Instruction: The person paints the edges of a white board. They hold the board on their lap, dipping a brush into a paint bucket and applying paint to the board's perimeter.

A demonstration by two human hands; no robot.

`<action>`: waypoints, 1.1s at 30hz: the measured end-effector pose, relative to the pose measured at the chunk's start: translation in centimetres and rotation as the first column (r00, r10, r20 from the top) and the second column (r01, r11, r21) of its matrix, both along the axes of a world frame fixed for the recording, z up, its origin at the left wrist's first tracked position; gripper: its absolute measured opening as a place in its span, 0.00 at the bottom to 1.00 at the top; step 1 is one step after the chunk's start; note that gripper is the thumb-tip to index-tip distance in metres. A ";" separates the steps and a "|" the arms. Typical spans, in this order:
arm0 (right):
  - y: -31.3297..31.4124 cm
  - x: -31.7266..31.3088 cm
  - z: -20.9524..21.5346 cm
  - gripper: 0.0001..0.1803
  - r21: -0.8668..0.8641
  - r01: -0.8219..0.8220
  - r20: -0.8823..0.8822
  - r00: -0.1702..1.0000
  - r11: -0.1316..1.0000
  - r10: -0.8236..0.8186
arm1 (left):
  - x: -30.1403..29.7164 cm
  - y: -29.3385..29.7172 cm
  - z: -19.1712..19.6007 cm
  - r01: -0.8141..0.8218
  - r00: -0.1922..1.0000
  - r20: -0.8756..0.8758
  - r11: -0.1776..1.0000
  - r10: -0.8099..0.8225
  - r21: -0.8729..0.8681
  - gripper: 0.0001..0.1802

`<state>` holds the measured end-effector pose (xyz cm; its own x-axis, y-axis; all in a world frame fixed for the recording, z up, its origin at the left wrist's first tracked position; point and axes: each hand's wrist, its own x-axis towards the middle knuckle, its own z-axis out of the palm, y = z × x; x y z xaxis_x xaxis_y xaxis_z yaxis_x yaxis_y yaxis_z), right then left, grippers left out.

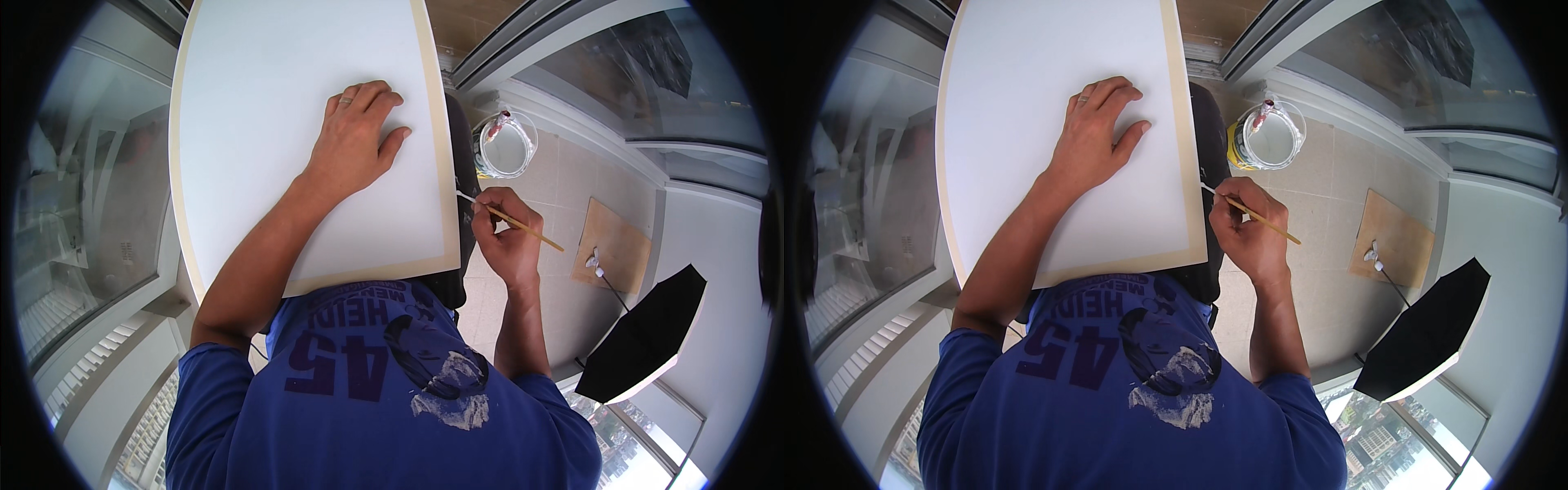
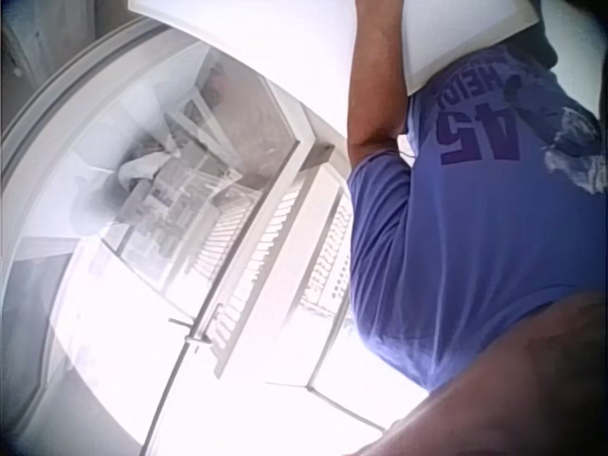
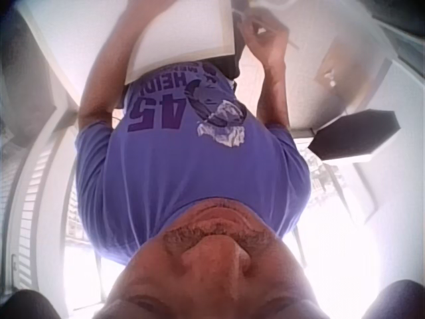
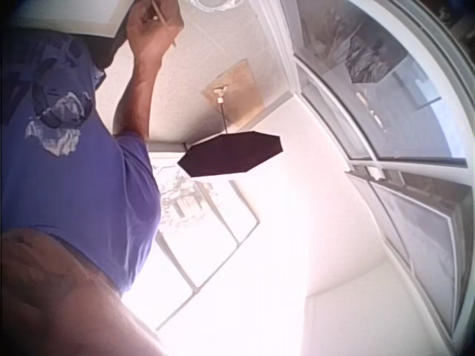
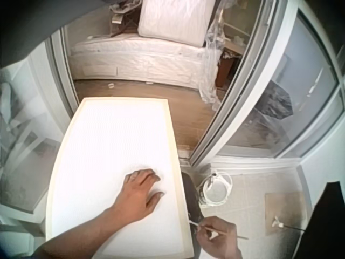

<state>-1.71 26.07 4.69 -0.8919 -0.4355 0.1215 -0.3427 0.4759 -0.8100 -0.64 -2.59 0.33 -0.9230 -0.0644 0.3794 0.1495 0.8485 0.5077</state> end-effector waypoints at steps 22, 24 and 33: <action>0.0 -0.4 0.2 0.05 0.014 -0.036 0.064 0.997 0.999 0.035 | 0.0 0.1 0.1 0.001 1.000 -0.008 1.000 -0.001 -0.005 0.20; 0.2 -0.4 0.2 0.05 0.036 -0.052 0.064 0.997 0.998 0.050 | 0.0 0.1 0.1 -0.001 1.000 -0.004 1.000 0.001 -0.008 0.20; 0.7 0.1 1.8 0.06 0.090 -0.112 0.133 0.986 0.990 0.099 | 0.0 0.1 0.0 -0.001 1.000 0.008 1.000 0.002 -0.013 0.21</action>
<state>-1.60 26.78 6.48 -0.8457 -0.5323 -0.0379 -0.2917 0.5206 -0.8024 -0.61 -2.49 0.38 -0.9258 -0.0609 0.3732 0.1444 0.8552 0.4977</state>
